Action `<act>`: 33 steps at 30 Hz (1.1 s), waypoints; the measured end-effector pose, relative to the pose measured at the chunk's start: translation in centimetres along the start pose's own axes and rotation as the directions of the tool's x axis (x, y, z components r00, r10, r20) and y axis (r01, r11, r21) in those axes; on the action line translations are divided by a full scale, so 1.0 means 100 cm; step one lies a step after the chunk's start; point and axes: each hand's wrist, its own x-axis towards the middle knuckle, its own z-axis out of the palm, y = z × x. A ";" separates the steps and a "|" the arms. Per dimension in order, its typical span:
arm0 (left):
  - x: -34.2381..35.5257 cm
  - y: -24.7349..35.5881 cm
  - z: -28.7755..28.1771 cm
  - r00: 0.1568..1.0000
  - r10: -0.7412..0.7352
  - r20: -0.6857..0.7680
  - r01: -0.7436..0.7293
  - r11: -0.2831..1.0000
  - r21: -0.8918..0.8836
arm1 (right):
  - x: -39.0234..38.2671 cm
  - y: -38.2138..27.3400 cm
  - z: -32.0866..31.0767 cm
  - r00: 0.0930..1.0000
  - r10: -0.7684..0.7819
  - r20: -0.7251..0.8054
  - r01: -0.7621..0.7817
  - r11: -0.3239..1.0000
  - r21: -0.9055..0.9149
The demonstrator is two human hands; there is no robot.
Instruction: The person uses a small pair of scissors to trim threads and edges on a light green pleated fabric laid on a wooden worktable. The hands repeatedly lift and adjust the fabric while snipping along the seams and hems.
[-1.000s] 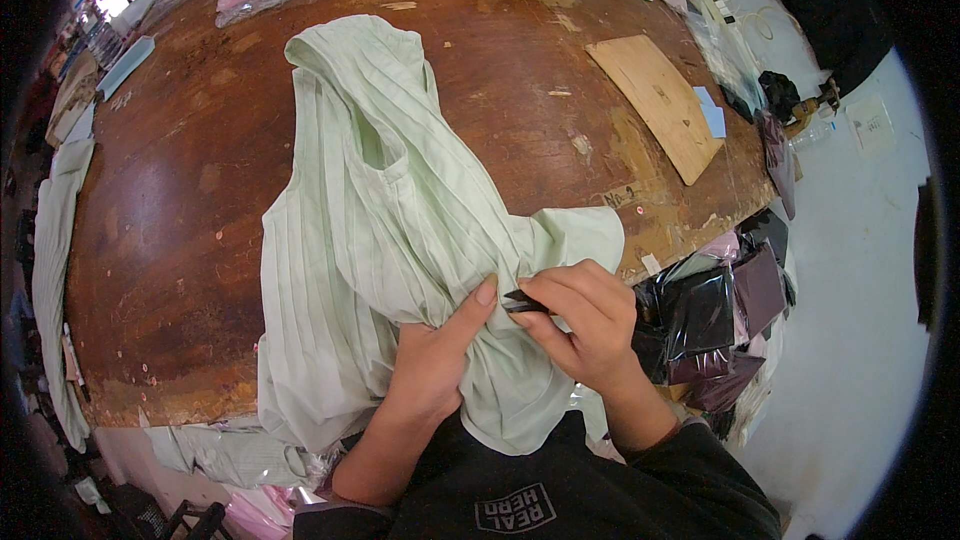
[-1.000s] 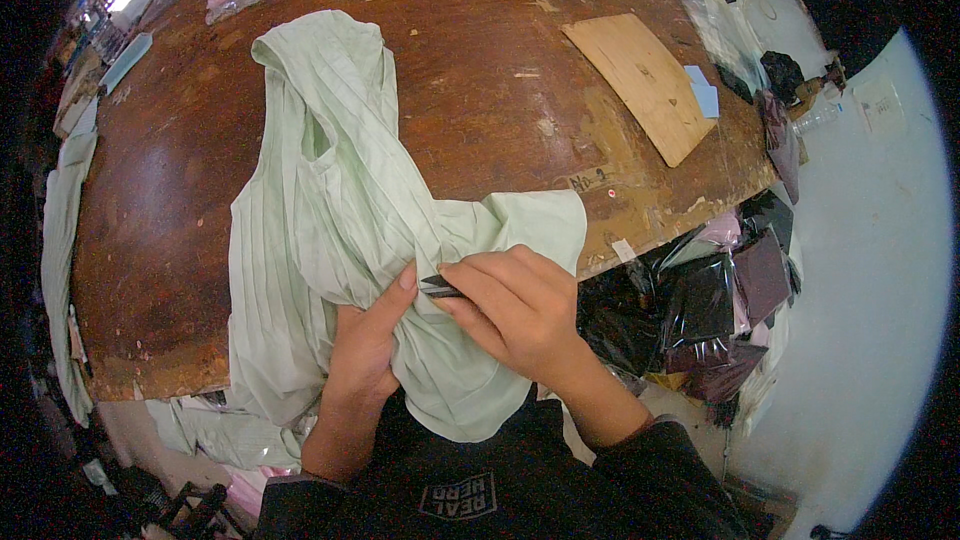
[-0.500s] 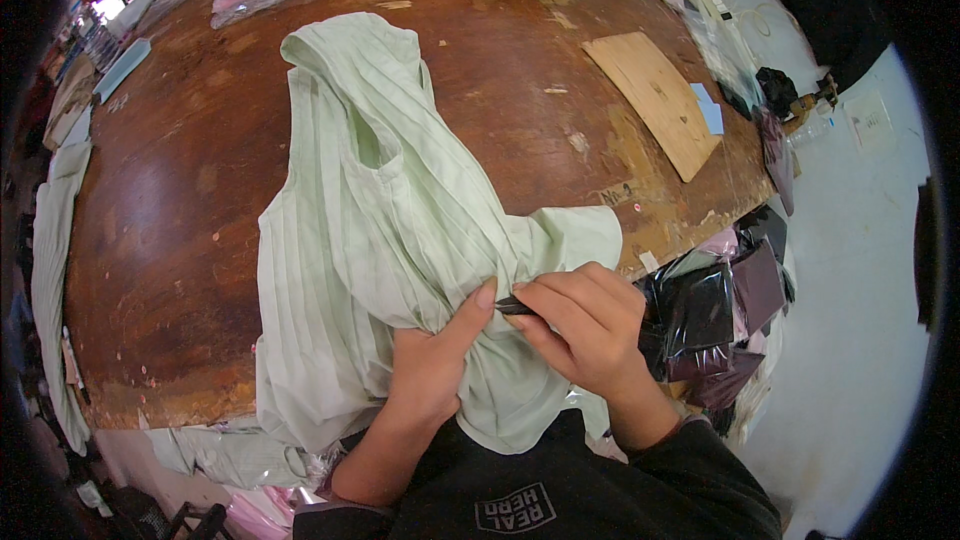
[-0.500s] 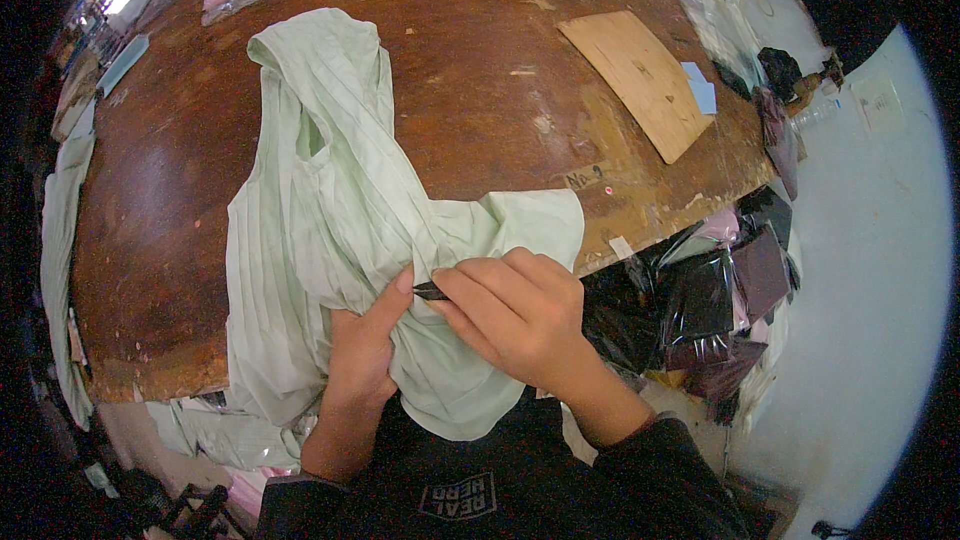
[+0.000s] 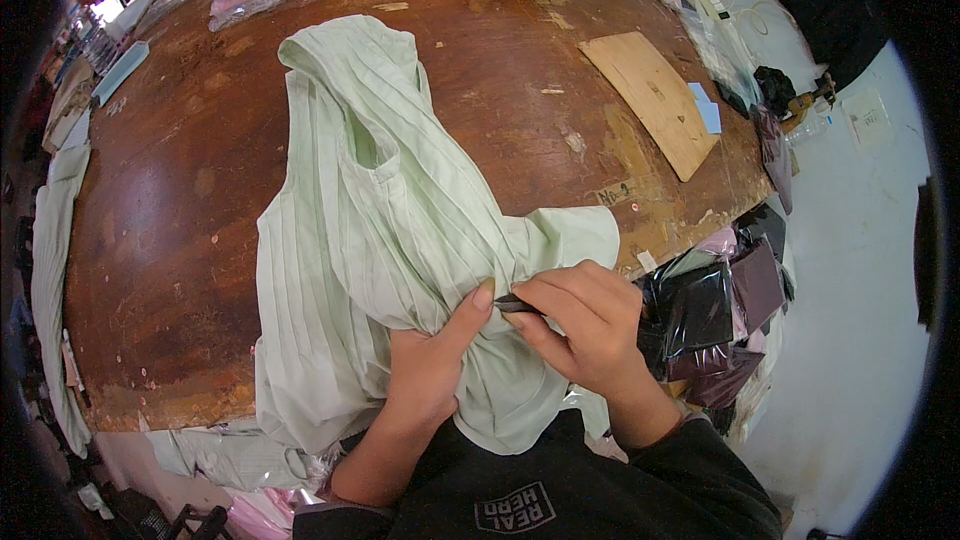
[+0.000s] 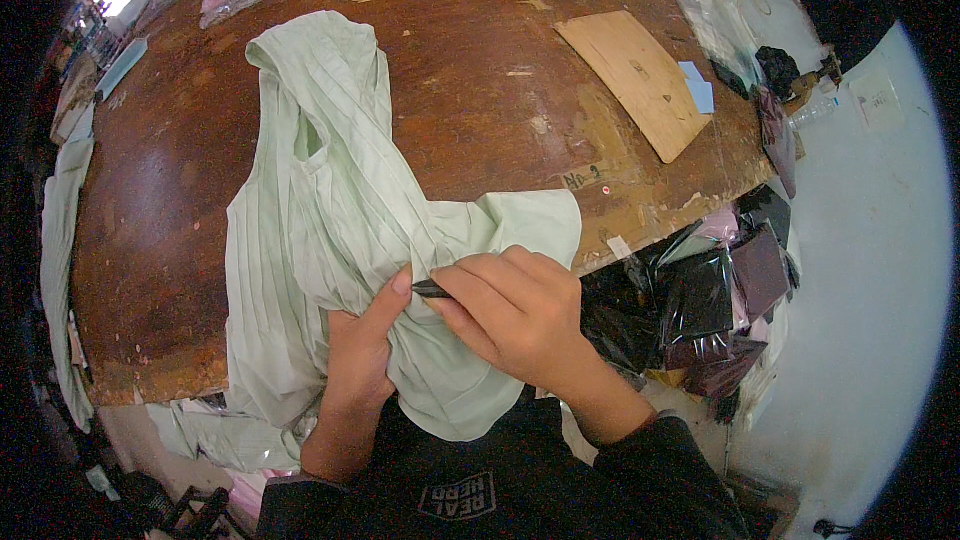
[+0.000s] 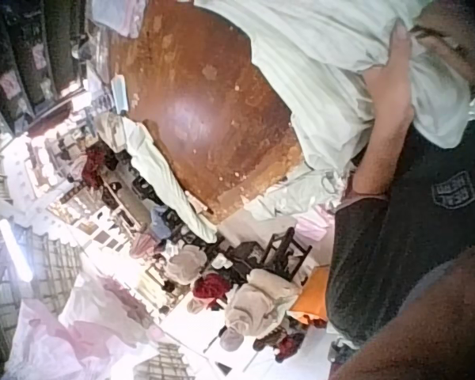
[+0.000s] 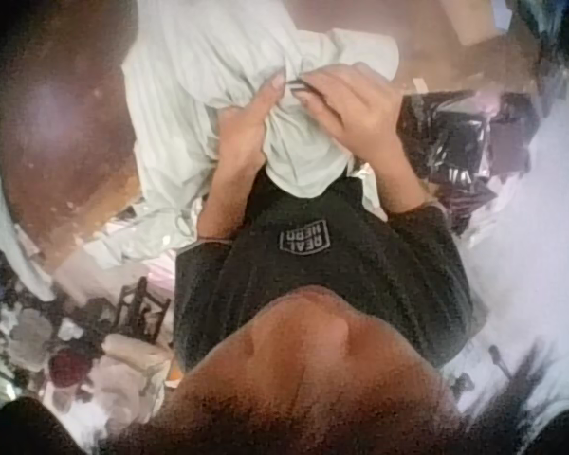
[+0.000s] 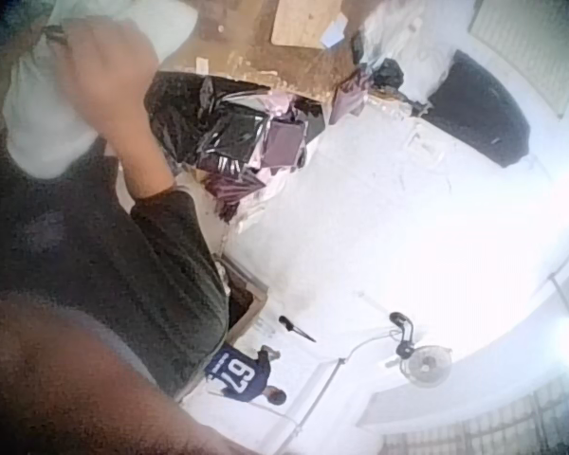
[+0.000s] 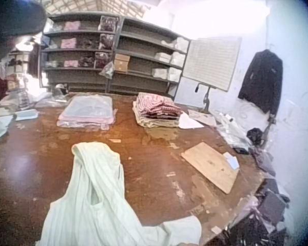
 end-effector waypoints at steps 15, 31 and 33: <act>-0.002 0.003 0.001 1.000 0.000 -0.016 0.000 1.000 -0.002 | -0.001 -0.004 -0.005 0.994 0.110 -0.004 -0.108 0.984 0.138; -0.005 0.007 -0.003 0.998 0.044 0.054 -0.050 0.994 0.098 | -0.014 -0.013 -0.010 0.554 0.449 0.702 -0.728 -0.150 0.670; -0.005 0.006 -0.003 0.998 0.040 0.046 -0.044 0.993 0.110 | -0.014 -0.012 -0.009 0.560 0.451 0.695 -0.720 -0.150 0.677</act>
